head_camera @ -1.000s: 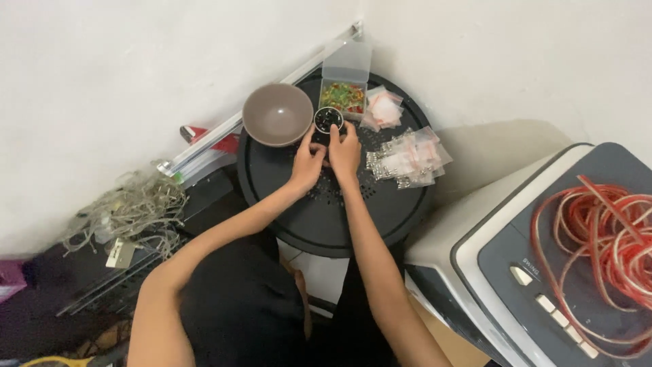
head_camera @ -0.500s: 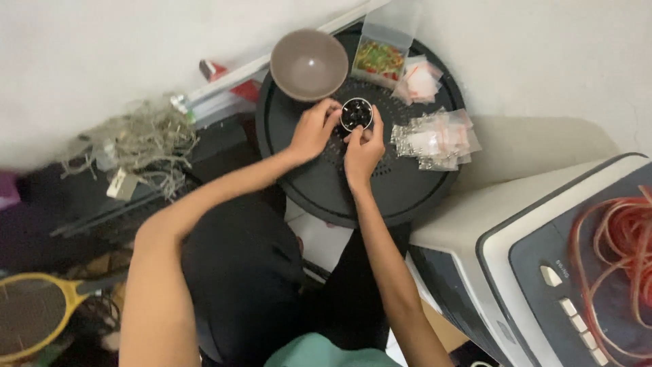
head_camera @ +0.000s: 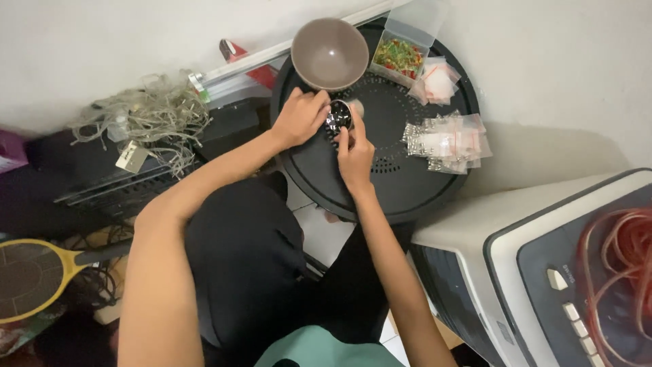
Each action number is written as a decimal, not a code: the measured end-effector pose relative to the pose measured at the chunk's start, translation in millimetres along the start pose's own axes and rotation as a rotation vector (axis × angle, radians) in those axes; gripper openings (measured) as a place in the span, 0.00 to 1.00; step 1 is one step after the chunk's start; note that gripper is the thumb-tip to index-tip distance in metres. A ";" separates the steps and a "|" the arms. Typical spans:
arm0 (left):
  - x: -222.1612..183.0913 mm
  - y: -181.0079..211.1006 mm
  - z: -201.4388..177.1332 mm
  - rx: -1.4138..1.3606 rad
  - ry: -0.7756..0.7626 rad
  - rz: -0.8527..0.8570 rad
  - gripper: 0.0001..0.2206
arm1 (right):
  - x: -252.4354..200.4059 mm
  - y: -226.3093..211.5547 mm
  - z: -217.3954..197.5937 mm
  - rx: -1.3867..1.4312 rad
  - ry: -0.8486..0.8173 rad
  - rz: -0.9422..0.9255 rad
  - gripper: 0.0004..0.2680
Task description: Sorting small electronic components from a bowl and a pile into individual plastic bags on a table.
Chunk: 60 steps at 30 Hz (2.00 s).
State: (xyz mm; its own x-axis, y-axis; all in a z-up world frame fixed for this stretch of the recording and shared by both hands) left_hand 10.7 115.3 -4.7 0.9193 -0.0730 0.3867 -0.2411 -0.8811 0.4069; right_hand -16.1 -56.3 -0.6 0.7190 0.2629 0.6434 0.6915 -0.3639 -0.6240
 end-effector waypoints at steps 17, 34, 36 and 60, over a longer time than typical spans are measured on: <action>0.7 -7.8 -11.5 -0.199 0.012 -0.122 0.12 | -12.0 -0.4 12.2 -0.116 -0.186 -0.167 0.17; 0.7 -14.2 -9.5 -0.216 0.058 -0.139 0.07 | -14.9 -8.1 22.3 -0.289 -0.148 -0.350 0.17; 0.4 -11.4 -13.6 -0.255 0.043 -0.172 0.09 | -13.1 -11.2 19.8 -0.281 -0.150 -0.331 0.16; 13.2 37.1 -19.4 -0.268 0.050 -0.010 0.13 | -2.0 89.9 0.9 0.326 0.467 0.649 0.14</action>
State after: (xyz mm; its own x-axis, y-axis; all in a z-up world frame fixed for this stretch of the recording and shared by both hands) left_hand 7.9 90.8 31.5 0.9072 -0.0363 0.4192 -0.3122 -0.7259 0.6128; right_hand 44.7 -88.7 -58.4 0.9257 -0.3285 0.1876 0.1912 -0.0218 -0.9813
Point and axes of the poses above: each hand's wrist, its own x-axis towards the middle knuckle, its own z-axis out of the palm, y = z × x, the point moved 5 cm from there along x, towards the middle knuckle, and after that the axes turned 9 degrees about -z, right-handed, at the moved point
